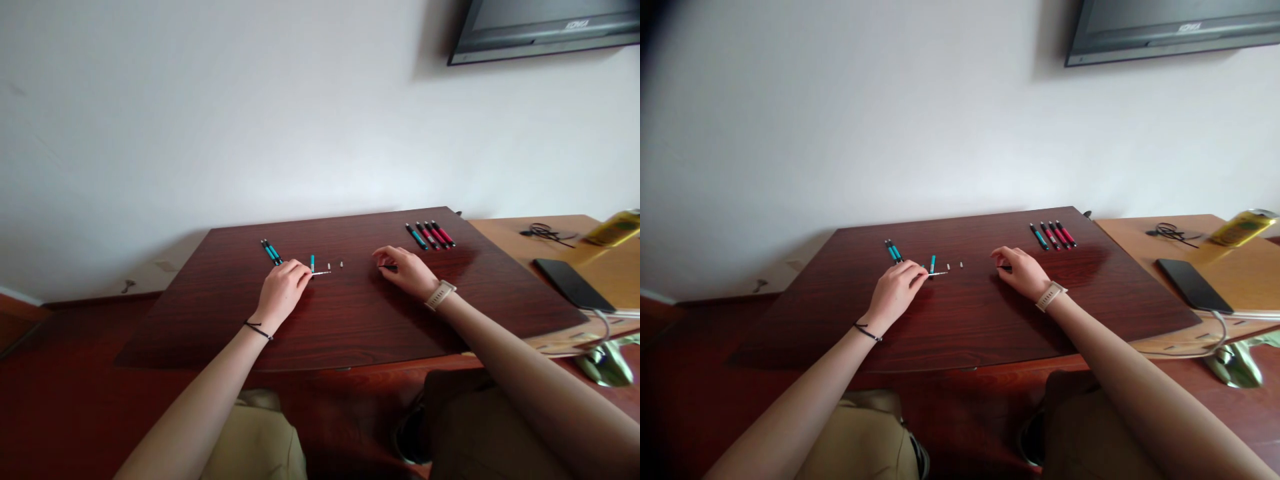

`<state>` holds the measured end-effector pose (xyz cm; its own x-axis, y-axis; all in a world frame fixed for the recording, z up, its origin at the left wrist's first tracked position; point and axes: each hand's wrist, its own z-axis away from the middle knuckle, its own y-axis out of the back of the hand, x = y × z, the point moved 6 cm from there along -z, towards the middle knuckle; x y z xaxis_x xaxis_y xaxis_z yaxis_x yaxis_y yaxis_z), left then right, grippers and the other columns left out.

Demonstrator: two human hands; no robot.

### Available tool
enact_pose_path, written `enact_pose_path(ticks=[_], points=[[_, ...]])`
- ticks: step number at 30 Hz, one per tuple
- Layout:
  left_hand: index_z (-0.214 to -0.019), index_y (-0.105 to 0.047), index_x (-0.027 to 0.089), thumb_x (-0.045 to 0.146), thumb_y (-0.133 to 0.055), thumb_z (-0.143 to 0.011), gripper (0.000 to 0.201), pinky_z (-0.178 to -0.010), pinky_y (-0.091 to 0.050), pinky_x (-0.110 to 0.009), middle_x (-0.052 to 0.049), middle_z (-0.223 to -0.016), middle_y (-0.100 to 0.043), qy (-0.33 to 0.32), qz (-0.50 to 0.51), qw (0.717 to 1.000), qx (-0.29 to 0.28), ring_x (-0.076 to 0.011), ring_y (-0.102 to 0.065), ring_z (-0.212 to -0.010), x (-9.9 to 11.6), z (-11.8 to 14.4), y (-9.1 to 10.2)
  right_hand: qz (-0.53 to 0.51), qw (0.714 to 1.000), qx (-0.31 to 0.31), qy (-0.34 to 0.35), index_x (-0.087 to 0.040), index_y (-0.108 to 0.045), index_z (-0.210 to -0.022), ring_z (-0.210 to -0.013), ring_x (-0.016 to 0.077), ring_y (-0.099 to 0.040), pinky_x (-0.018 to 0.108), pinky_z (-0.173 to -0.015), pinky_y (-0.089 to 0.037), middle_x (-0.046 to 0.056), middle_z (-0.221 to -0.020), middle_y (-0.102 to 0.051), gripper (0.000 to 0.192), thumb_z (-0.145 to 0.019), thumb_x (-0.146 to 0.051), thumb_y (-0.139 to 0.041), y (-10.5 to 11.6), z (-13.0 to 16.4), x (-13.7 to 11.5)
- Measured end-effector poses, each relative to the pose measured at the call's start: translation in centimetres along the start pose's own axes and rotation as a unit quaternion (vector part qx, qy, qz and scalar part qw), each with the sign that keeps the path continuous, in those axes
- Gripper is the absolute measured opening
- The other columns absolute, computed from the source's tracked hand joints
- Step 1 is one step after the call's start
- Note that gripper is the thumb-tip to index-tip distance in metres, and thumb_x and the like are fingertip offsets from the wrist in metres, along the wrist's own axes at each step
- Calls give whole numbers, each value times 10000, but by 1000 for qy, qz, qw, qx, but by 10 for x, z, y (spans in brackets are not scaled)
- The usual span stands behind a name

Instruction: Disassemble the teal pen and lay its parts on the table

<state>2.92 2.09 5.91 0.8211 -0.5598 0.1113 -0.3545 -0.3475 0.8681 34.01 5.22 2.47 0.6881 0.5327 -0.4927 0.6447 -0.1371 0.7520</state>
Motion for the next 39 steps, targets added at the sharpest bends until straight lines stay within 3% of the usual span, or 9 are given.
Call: enact_pose_path(ticks=[6,11,16,23,26,33,39], points=[[-969,-713,221,241,-580,-1059,162,-903,-512,-352,-46,-1033,-739,21,-6,1000,4,-214,-683,-954,-14,14,7,-1,999,8,-48,-244,-667,-1253,-962,235,-736,397,-936,-588,37,-1011,-777,352,-903,-201,-654,11,10,56],[-967,-716,225,232,-583,-1054,160,-899,-517,-354,-48,-1018,-741,15,1,1000,2,-214,-681,-946,-11,12,8,-36,997,6,-69,-238,-676,-1244,-960,229,-759,410,-953,-600,39,-1028,-787,333,-911,-235,-662,9,9,66],[-982,-717,224,226,-576,-1061,161,-910,-518,-353,-46,-1023,-735,0,19,1000,7,-208,-676,-951,6,-1,2,-16,999,5,-48,-244,-710,-1195,-980,243,-755,407,-957,-602,48,-1047,-788,284,-914,-223,-674,9,-3,42],[-974,-718,217,238,-579,-1066,169,-890,-504,-364,-50,-1005,-724,-33,5,999,-5,-212,-666,-938,50,-34,-20,-1,997,-12,72,-246,-727,-1164,-1096,269,-702,406,-1012,-532,67,-1139,-771,199,-972,-283,-689,-4,-28,-39],[-1013,-721,215,241,-577,-1066,155,-880,-499,-370,-64,-1017,-715,-36,-3,999,-7,-223,-658,-951,66,-46,-28,7,995,-32,92,-251,-724,-1147,-1067,253,-702,369,-989,-520,57,-1128,-776,188,-965,-225,-682,-17,-33,-60],[-1058,-716,208,259,-547,-1081,178,-885,-493,-383,-76,-1024,-701,-30,0,1000,-5,-232,-648,-973,81,-58,-36,50,997,-31,50,-253,-723,-1126,-963,241,-727,306,-841,-519,49,-1053,-791,208,-949,-165,-659,-24,-33,-56],[-1007,-719,217,266,-547,-1084,195,-889,-491,-366,-65,-1013,-702,-38,6,999,-4,-222,-656,-959,65,-45,-30,38,996,-67,44,-305,-801,-1097,-940,235,-771,300,-845,-540,22,-1051,-828,175,-1036,-333,-641,-20,-22,-44]])
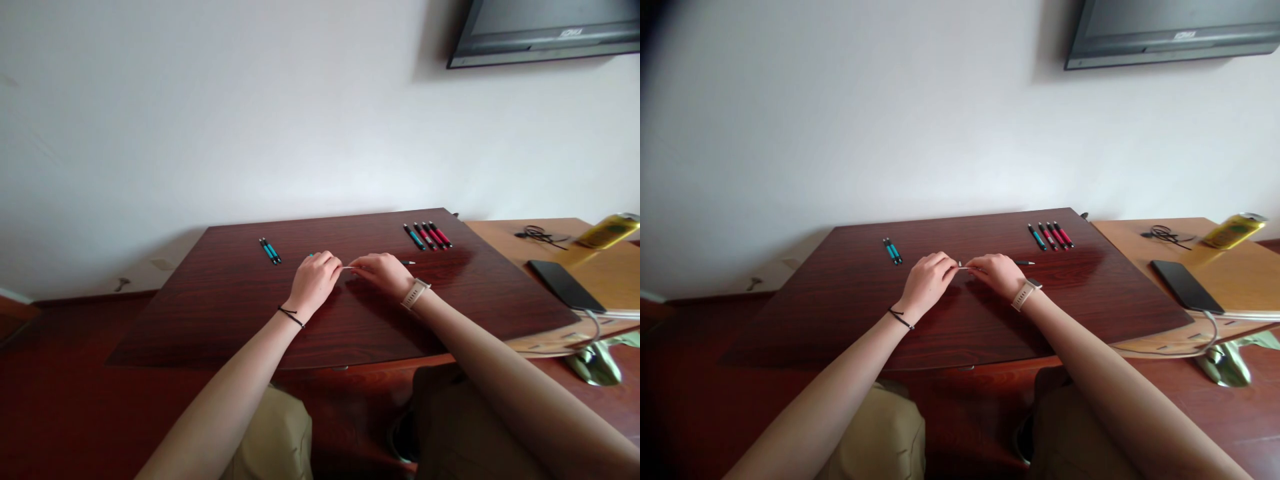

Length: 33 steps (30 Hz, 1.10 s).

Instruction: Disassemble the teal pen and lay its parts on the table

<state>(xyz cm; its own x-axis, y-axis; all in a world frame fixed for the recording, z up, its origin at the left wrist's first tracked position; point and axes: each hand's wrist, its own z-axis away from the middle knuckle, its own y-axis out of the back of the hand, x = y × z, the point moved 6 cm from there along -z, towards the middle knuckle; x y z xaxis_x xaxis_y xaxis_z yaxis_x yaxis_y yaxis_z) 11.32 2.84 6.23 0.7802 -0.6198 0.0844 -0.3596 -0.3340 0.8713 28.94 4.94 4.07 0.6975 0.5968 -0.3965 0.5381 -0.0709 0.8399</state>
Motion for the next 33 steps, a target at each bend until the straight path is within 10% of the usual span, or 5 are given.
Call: enact_pose_path(ticks=[15,23,33], points=[[-971,-695,225,244,-578,-1058,147,-812,-511,-308,-40,-985,-733,64,20,998,21,-195,-694,-900,-58,47,26,-90,992,26,-80,-252,-703,-1258,-624,170,-681,279,-677,-504,15,-887,-791,330,-1089,-339,-433,13,28,39],[-1019,-649,239,292,-587,-1066,94,-736,-478,-266,-4,-930,-771,112,97,988,34,-183,-735,-843,-23,16,10,-91,990,81,-70,-221,-676,-1093,-619,175,-575,284,-660,-356,6,-749,-668,280,-1079,-328,-418,11,-1,-24],[-1163,-575,241,307,-536,-1096,102,-758,-530,-279,-39,-1010,-806,135,141,981,1,-219,-781,-909,18,-10,-19,-337,917,121,-178,-211,-544,-724,-582,131,-364,271,-556,-304,-43,-610,-442,531,-962,-686,-540,-12,-15,0]])
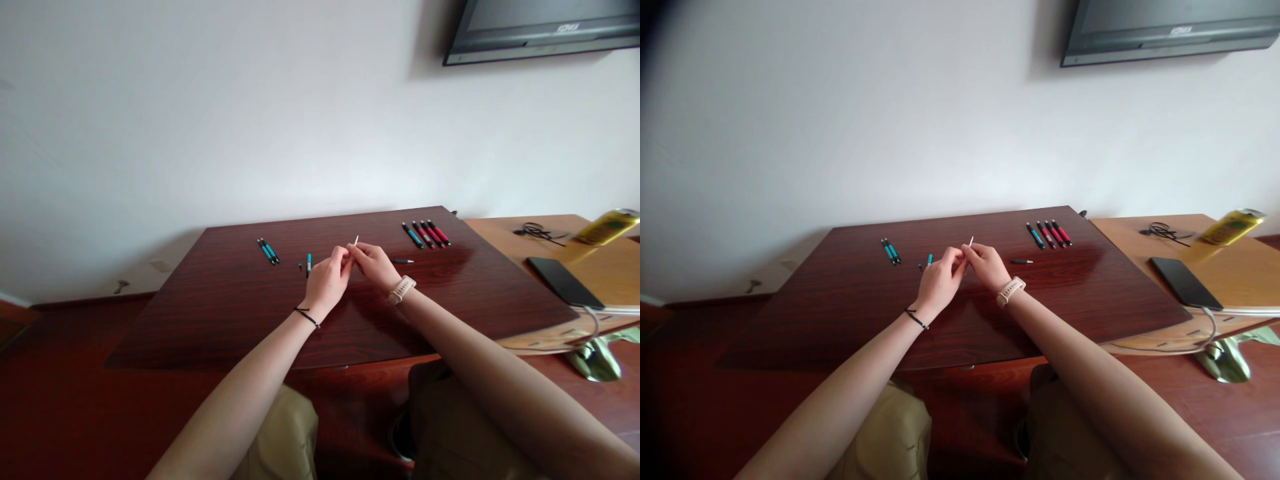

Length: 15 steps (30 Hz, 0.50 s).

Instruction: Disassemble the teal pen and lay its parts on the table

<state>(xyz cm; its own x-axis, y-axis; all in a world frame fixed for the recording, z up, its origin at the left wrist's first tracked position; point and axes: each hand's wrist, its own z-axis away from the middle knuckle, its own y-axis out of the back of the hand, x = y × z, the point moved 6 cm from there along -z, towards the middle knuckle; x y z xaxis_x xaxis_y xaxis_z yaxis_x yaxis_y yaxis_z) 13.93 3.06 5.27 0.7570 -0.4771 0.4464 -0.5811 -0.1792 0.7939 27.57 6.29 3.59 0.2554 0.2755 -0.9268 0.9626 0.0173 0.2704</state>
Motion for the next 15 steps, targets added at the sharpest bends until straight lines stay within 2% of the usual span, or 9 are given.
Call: enact_pose_path(ticks=[3,6,10,15], points=[[-1187,-584,244,268,-544,-1083,114,-782,-546,-290,-43,-1071,-802,-22,-13,999,-23,-216,-778,-928,3,3,-7,15,1000,-7,-24,-214,-526,-710,-570,132,-382,272,-553,-308,-41,-605,-445,545,-963,-697,-514,6,-4,12],[-1164,-616,238,236,-545,-1070,119,-783,-552,-294,-52,-1088,-788,-42,-54,996,-61,-217,-768,-924,4,7,-16,134,990,-26,-35,-213,-521,-665,-595,151,-471,276,-587,-332,-12,-604,-517,524,-1007,-609,-478,10,-8,22],[-1113,-655,228,210,-568,-1048,110,-826,-564,-300,-50,-1069,-759,-65,-104,987,-101,-221,-738,-989,4,10,-22,317,946,-41,-59,-204,-639,-681,-717,203,-631,282,-668,-385,67,-730,-706,516,-1057,-492,-433,9,-12,27],[-1116,-687,208,221,-565,-1052,139,-914,-572,-324,-79,-1123,-709,-101,-153,976,-116,-231,-677,-1085,12,13,-23,423,899,-64,-99,-210,-791,-875,-943,281,-745,309,-792,-471,141,-1010,-807,485,-1069,-468,-428,6,-17,28]])
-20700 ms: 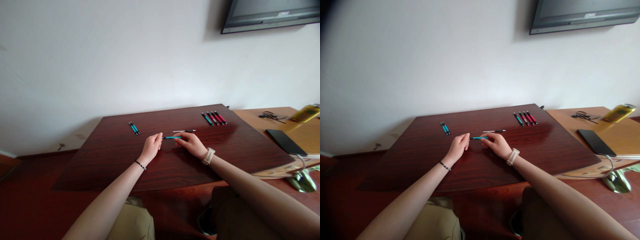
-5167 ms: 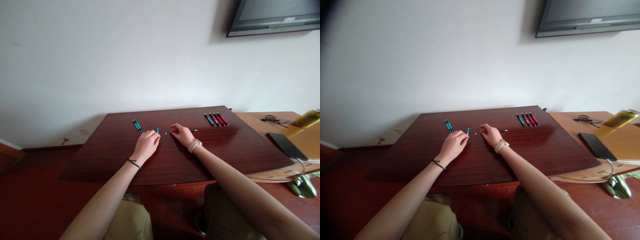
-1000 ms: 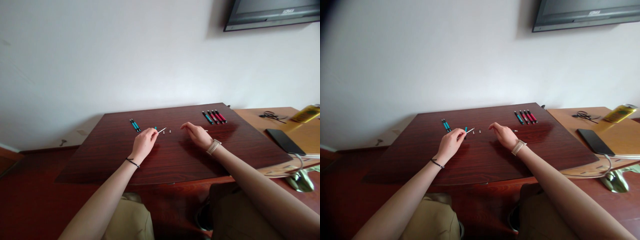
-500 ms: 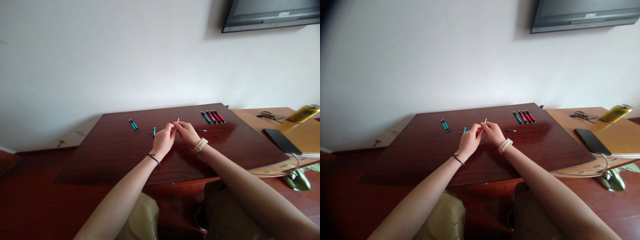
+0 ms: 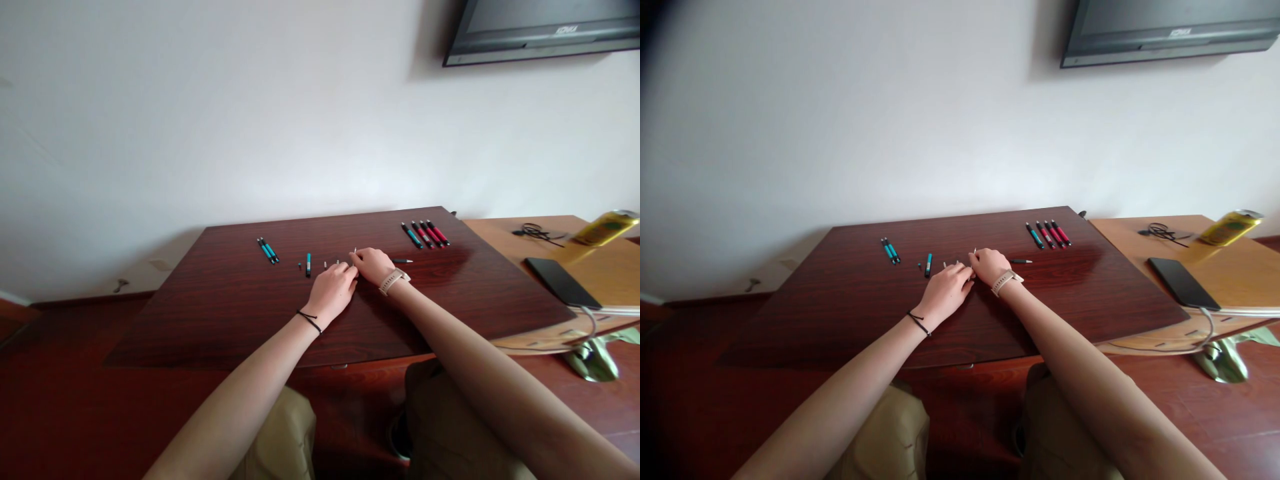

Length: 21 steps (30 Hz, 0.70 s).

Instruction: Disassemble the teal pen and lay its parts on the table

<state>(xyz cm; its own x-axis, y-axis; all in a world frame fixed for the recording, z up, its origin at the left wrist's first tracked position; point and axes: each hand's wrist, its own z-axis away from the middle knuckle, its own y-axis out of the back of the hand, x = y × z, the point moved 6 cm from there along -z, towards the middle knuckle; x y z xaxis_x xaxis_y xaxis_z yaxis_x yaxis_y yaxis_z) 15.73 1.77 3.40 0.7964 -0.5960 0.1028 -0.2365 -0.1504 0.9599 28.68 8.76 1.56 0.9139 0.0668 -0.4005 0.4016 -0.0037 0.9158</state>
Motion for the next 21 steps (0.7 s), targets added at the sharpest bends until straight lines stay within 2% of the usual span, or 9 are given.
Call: enact_pose_path(ticks=[7,15,21], points=[[-1030,-710,168,155,-515,-1046,196,-883,-571,-359,-124,-1127,-673,-18,-58,998,-9,-253,-639,-1060,18,6,1,60,997,-16,-45,-209,-819,-1062,-1059,324,-754,383,-916,-528,175,-1122,-797,507,-1079,-505,-409,-4,-11,2],[-1049,-707,143,124,-507,-1033,201,-894,-566,-373,-138,-1137,-665,-22,-71,997,-7,-264,-619,-1068,25,7,1,63,997,-8,-43,-200,-804,-1011,-1035,307,-750,356,-891,-526,163,-1081,-797,423,-1039,-490,-497,-4,-13,2],[-1025,-729,165,179,-504,-1059,228,-869,-567,-380,-126,-1099,-673,-36,-51,998,-5,-265,-630,-1047,18,15,7,11,1000,11,-7,-188,-756,-1018,-985,267,-740,314,-842,-503,118,-1037,-801,237,-1002,-310,-553,3,-3,9]])
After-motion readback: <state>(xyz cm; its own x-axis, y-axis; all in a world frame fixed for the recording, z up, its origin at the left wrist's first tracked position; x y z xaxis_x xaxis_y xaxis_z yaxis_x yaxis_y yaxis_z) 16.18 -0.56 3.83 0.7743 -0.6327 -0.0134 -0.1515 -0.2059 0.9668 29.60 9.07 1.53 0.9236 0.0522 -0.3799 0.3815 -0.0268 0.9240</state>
